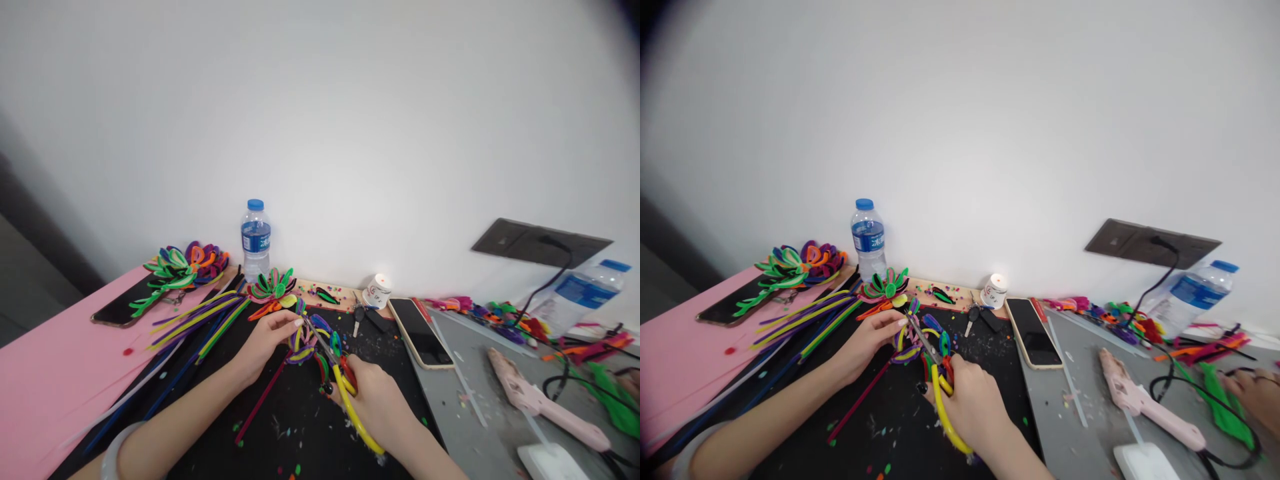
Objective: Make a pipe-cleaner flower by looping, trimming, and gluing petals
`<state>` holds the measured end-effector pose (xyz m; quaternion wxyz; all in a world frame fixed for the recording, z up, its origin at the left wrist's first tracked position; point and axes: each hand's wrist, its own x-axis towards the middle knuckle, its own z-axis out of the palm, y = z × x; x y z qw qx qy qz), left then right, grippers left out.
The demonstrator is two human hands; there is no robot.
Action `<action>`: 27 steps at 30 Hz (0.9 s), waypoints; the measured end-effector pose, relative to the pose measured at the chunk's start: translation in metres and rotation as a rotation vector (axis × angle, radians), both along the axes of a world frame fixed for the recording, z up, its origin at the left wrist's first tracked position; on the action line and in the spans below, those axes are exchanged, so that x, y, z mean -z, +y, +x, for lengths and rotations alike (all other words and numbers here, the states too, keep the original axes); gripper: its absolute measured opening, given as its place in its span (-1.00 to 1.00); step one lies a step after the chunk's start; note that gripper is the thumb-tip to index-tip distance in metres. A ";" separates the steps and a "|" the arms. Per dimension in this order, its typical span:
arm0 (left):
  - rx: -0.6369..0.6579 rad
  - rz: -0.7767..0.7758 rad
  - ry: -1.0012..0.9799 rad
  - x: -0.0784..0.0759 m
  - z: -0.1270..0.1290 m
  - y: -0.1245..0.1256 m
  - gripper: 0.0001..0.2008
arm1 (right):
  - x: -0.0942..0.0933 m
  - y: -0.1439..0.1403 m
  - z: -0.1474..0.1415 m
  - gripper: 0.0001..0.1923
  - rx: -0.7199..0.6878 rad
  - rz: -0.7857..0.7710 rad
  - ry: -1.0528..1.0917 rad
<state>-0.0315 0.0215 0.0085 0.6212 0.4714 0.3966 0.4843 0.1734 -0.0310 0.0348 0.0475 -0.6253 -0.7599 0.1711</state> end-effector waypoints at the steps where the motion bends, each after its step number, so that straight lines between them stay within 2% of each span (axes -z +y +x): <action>1: -0.031 0.014 0.012 0.000 0.000 0.000 -0.80 | -0.001 0.000 -0.001 -0.77 0.000 0.000 -0.002; 6: -0.120 -0.012 -0.013 0.002 0.001 0.001 -0.81 | -0.002 0.000 -0.001 -0.78 -0.012 0.022 0.011; 12: -0.076 -0.074 -0.095 0.002 0.002 -0.003 -0.81 | -0.001 0.000 -0.001 -0.76 -0.017 0.024 -0.010; 20: -0.060 -0.086 -0.007 0.002 0.000 -0.003 -0.79 | -0.001 0.001 0.001 -0.77 -0.022 0.049 -0.031; 27: -0.105 -0.081 0.029 0.005 0.000 -0.001 -0.81 | 0.001 0.003 0.004 -0.76 -0.023 0.084 -0.024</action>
